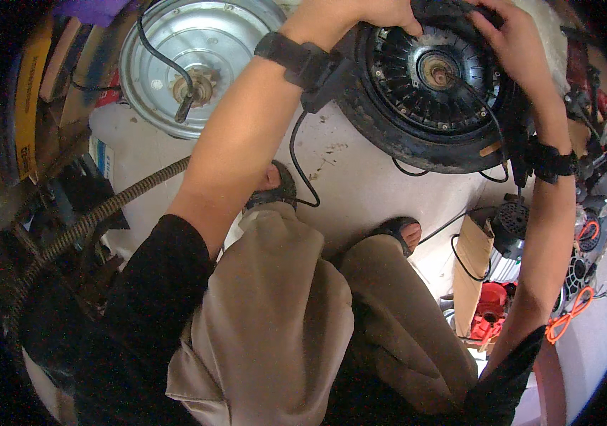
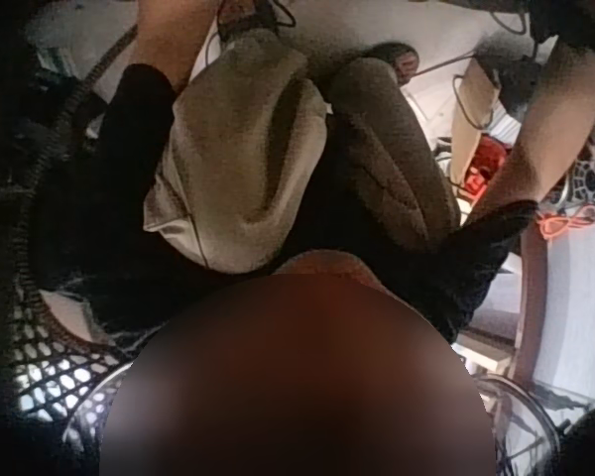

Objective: The person wipes the interior and exterior surfaces of a black motor housing and a silver metal lid with a purple cloth. They repeatedly rub and fold the cloth to clean different areas of the components.

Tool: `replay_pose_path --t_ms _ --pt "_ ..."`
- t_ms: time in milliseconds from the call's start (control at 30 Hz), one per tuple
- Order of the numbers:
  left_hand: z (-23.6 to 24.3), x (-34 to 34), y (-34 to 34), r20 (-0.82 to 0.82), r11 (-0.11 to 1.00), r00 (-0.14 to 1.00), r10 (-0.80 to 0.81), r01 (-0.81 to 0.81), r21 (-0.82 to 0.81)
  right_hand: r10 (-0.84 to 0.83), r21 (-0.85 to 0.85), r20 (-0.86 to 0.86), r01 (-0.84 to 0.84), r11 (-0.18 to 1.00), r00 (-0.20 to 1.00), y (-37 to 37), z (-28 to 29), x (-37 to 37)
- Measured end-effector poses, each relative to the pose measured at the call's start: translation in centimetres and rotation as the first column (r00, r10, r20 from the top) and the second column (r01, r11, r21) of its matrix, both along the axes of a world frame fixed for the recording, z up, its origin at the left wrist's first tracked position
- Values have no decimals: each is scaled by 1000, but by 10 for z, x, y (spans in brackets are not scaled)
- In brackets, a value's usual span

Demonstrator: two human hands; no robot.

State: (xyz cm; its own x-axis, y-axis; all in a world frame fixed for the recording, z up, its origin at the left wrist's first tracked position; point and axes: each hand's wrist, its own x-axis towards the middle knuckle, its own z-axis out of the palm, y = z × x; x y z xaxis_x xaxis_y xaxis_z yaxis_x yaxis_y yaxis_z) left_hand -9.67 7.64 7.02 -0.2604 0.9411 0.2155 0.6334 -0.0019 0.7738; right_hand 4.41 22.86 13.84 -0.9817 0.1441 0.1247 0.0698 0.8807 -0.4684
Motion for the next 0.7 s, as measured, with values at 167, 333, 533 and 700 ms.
replay_pose_path --t_ms 167,333,533,700 --pt "1 1 3 88 999 996 -30 33 -41 22 93 -28 -19 996 999 -12 5 4" --pt "5 6 6 -7 998 1000 -21 22 61 12 56 28 -13 998 1000 5 3 5" --pt "33 12 4 54 992 995 -84 78 97 54 301 82 -76 950 995 -17 56 25" --pt "64 37 51 20 944 988 -152 140 298 -308 171 159 281 944 938 52 64 81"
